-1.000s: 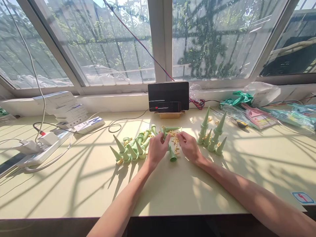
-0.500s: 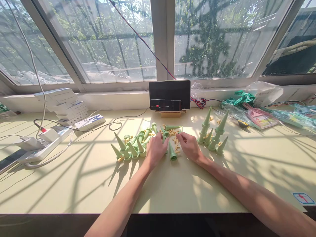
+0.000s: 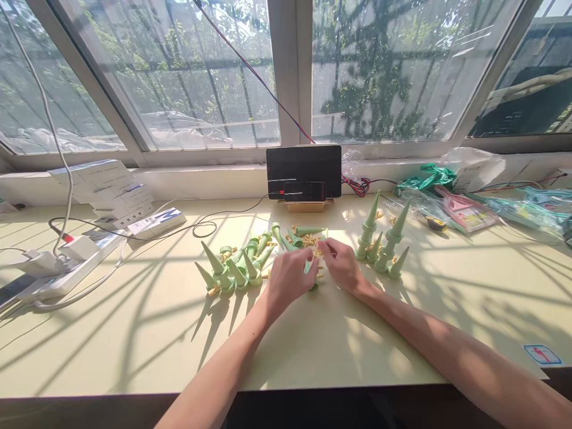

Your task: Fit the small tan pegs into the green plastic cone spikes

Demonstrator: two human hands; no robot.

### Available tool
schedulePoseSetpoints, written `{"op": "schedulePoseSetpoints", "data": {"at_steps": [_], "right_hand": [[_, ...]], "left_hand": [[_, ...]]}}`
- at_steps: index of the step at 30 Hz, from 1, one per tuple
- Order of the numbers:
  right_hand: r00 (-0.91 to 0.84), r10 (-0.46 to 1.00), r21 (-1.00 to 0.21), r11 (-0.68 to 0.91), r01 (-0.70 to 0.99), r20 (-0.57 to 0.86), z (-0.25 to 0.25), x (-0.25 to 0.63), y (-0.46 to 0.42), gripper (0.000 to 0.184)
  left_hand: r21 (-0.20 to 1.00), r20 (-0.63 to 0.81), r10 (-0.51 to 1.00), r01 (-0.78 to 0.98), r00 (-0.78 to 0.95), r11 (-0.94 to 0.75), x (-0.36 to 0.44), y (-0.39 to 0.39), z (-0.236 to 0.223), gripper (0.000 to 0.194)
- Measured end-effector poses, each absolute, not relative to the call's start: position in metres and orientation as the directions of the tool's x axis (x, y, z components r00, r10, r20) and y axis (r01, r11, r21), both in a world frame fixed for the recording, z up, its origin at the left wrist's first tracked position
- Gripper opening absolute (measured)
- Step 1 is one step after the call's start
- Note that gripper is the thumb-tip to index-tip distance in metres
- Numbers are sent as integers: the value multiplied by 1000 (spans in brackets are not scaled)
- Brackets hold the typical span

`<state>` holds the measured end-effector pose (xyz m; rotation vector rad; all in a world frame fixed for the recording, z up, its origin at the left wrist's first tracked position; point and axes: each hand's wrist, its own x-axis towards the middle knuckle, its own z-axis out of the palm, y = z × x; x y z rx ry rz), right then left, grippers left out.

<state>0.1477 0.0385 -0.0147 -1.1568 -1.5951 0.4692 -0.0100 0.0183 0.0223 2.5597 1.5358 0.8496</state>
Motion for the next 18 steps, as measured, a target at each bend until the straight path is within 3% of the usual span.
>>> {"op": "schedulePoseSetpoints", "data": {"at_steps": [8,18], "right_hand": [[47,851,-772,451,448,524,-16,148,39,40],[57,856,-782,441,440,514,-16,146,39,40]], "left_hand": [[79,290,834,857,469,-509,-2,5,15,24],[132,294,839,849,459,-511,1,4,8,15]]}}
